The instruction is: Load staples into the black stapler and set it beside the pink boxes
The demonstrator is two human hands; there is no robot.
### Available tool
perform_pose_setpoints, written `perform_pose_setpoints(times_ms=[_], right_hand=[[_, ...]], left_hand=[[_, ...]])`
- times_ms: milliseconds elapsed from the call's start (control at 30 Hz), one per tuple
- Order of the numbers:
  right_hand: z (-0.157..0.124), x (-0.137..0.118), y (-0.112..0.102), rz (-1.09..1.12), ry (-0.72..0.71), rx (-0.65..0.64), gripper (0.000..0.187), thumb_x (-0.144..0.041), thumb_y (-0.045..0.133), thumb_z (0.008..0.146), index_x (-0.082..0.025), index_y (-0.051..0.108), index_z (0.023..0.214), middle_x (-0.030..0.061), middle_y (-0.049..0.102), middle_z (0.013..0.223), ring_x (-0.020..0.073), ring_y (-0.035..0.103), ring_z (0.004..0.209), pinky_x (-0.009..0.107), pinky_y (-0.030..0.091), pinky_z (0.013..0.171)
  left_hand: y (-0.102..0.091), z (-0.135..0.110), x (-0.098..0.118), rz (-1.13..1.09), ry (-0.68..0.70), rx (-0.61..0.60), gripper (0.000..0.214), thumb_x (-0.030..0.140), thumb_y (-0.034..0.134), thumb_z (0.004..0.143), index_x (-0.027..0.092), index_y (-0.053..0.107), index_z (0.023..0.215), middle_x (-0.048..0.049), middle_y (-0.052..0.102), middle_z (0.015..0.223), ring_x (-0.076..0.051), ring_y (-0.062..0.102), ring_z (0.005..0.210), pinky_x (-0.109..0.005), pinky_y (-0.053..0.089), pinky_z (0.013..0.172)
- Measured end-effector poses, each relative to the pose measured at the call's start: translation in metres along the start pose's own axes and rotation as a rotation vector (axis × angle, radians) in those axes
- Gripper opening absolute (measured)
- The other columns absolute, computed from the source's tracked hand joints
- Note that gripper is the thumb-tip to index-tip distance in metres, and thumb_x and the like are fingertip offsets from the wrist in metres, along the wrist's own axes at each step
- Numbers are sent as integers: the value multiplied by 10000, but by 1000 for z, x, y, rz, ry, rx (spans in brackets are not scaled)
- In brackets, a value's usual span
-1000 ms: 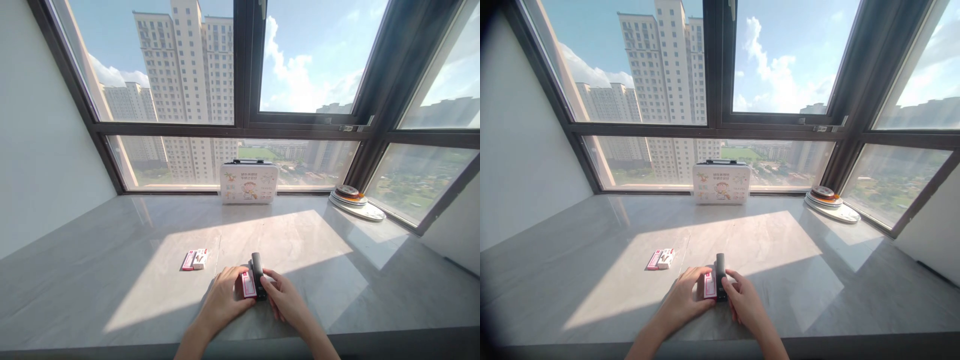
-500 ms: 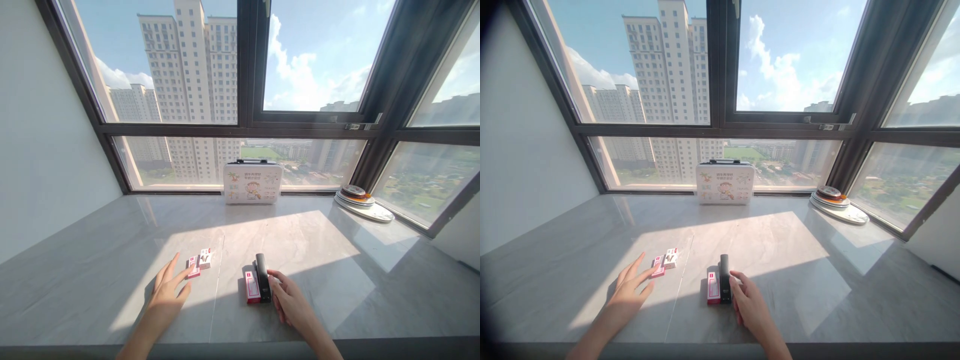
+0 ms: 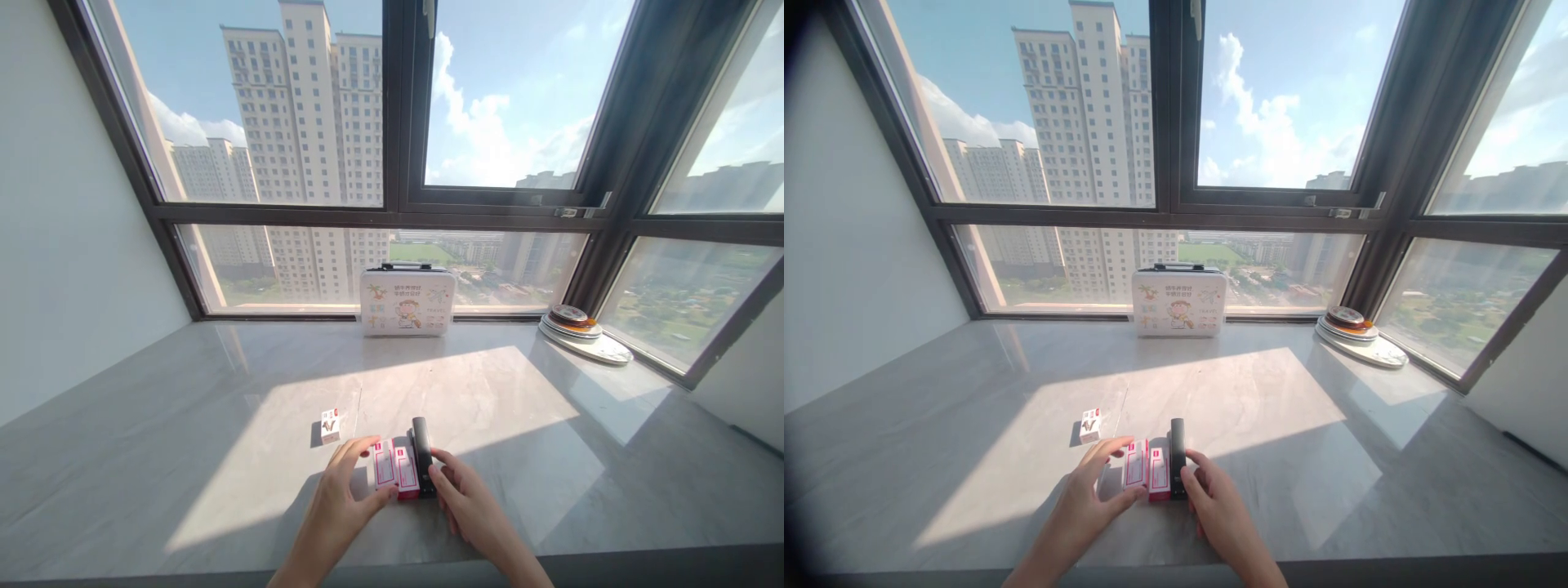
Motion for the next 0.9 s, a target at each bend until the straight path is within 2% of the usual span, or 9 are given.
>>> perform_pose_setpoints(times_ms=[100, 200, 400, 467, 567, 667, 700, 767, 900], right_hand=[[0, -1, -1, 5, -17, -23, 720, -748, 478, 931, -214, 542, 1410, -44, 540, 674, 88, 447, 401, 209, 318, 360], [-1, -4, -2, -14, -32, -42, 693, -744, 487, 930, -201, 593, 1347, -41, 535, 672, 86, 448, 408, 206, 336, 369], [-2, -6, -2, -13, -21, -21, 746, -785, 501, 897, -203, 594, 1355, -35, 533, 697, 87, 450, 418, 215, 333, 378], [-3, -5, -4, 33, -4, 20, 813, -803, 500, 884, -206, 520, 1436, -36, 534, 725, 82, 422, 417, 223, 319, 378], [-8, -3, -8, 80, 15, 83, 900, -791, 540, 867, -198, 404, 1530, -26, 546, 799, 83, 401, 459, 233, 313, 403], [-13, -5, -9, -6, -60, 108, 890, -667, 677, 843, -174, 418, 1538, -18, 558, 832, 118, 485, 615, 250, 411, 560], [-14, -6, -9, -51, -81, 103, 879, -611, 708, 839, -168, 421, 1542, -20, 560, 822, 130, 499, 657, 258, 423, 609], [-14, -6, -7, -136, -85, 83, 884, -518, 732, 837, -160, 389, 1569, -29, 561, 791, 143, 503, 680, 268, 415, 635], [-9, -9, -6, -261, -58, 66, 928, -399, 757, 794, -152, 353, 1593, -43, 567, 747, 151, 514, 667, 269, 386, 608]], left_hand=[[20, 14, 20, -59, 17, -114, 590, 328, 816, 770, 327, 622, 1327, -31, 658, 1335, -263, 598, 1251, -396, 492, 1079], [32, 22, 21, -79, 4, -183, 677, 310, 859, 701, 327, 618, 1334, -27, 669, 1320, -265, 609, 1226, -375, 499, 1052], [39, 18, 12, -15, -18, -231, 866, 506, 893, 663, 301, 544, 1428, -73, 655, 1339, -298, 623, 1201, -389, 508, 1016], [34, 16, 11, -7, 15, -186, 856, 566, 807, 765, 296, 465, 1502, -87, 591, 1438, -300, 567, 1295, -405, 469, 1081], [9, 20, -2, 75, 30, 50, 498, 522, 487, 1002, 315, 502, 1454, -49, 526, 1501, -262, 456, 1403, -425, 364, 1177], [-29, 33, -35, 264, -212, 320, 417, 535, 390, 1013, 259, 608, 1237, -88, 614, 1324, -286, 537, 1256, -428, 410, 1081], [-38, 38, -48, 315, -335, 282, 432, 576, 393, 997, 243, 616, 1157, -95, 642, 1236, -294, 574, 1169, -412, 448, 988], [-49, 48, -66, 313, -384, 168, 436, 604, 404, 977, 230, 621, 916, -52, 675, 924, -255, 628, 868, -333, 455, 756], [-34, 59, -70, 269, -321, -41, 469, 597, 444, 954, 225, 528, 680, 28, 520, 603, -172, 516, 604, -260, 287, 588]])
Point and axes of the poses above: each hand's wrist, its own z-axis towards the middle knuckle, its own y-axis out of the palm, x = y × z, the point moved 2 cm from there along z, towards the middle knuckle
